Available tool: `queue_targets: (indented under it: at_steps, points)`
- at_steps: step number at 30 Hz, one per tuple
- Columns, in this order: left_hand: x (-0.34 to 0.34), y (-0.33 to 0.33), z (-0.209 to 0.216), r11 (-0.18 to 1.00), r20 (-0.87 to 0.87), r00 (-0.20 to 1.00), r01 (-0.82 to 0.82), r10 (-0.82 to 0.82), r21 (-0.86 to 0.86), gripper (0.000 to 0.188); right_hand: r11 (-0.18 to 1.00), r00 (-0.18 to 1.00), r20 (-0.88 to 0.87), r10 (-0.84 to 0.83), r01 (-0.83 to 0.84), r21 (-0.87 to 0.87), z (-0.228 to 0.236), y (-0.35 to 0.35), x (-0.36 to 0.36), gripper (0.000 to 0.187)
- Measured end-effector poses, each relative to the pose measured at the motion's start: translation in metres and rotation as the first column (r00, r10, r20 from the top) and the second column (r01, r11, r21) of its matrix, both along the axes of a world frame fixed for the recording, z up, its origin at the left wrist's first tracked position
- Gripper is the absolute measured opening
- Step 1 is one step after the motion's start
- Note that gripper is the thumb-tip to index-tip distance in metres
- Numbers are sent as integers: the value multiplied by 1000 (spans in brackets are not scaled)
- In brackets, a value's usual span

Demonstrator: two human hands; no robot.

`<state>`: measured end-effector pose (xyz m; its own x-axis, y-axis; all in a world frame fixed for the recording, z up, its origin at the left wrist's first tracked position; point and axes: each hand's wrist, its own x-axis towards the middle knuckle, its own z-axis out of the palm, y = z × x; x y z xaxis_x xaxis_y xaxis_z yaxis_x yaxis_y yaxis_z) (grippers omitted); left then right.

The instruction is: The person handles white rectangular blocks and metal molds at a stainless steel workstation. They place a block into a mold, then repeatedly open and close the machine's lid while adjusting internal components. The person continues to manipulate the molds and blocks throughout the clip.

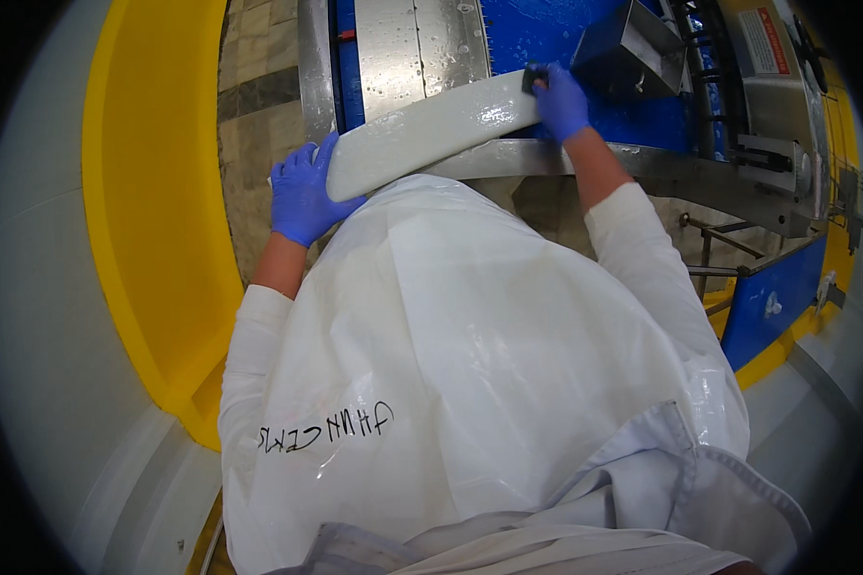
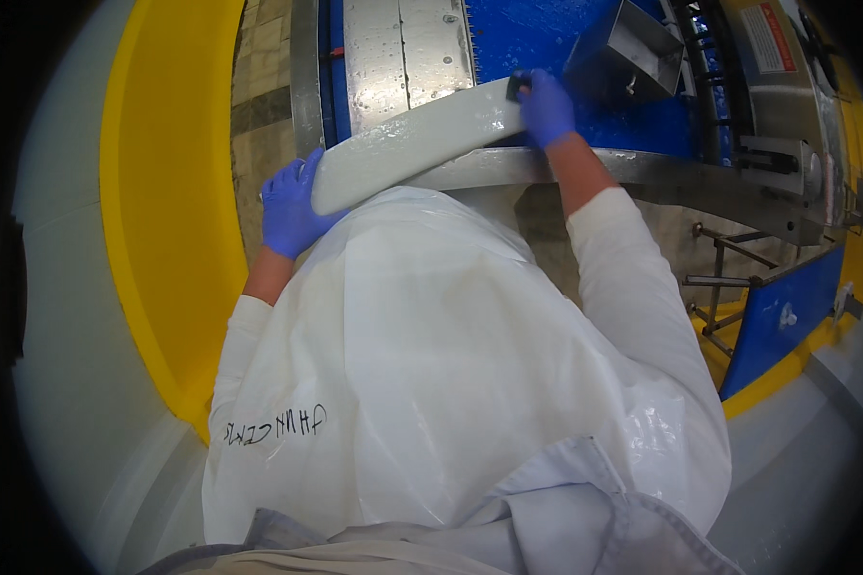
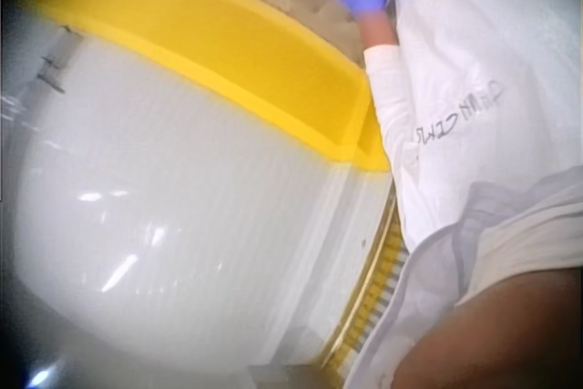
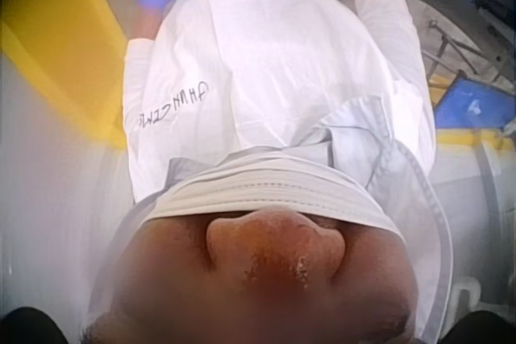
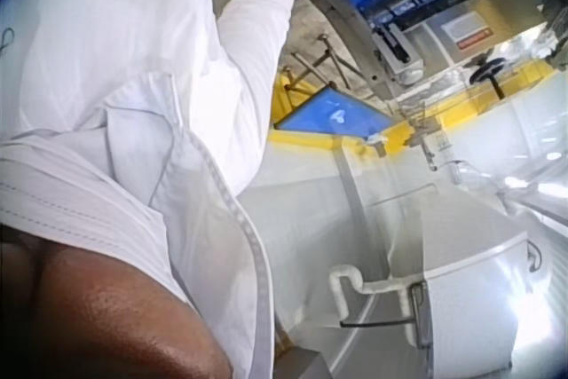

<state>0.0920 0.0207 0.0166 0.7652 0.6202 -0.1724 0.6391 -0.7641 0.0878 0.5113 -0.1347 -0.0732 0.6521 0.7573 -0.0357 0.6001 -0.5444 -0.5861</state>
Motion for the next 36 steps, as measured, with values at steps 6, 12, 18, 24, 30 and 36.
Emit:
queue_targets:
  at_steps: [6, 12, 18, 24, 30, 36]
  points:
    - [-17, 4, 4, 998, 234, 970, -68, 63, 12, 99, 975, 976, 35, 214, -215, 48, 14, 3, -43, 26]
    - [-59, 8, -21, 601, 296, 567, -481, 768, -638, 66, 900, 902, 73, 426, -431, 74, 24, -16, -81, 29]
    - [-66, 7, -24, 274, 212, 307, -176, 928, -946, 45, 952, 970, -199, 136, -73, 296, 66, -10, -12, 31]
    - [-41, 10, 19, 474, 416, 323, -123, 850, -872, 40, 999, 844, 536, -14, 37, -31, 116, -54, 209, 33]
    - [-33, -3, 45, 604, 503, 451, -107, 738, -790, 33, 782, 915, 64, 399, -303, -545, 26, -29, 317, 35]
    - [-35, -18, 42, 665, 461, 585, -189, 667, -723, 30, 723, 929, -81, 360, -333, -605, 37, 2, 290, 36]
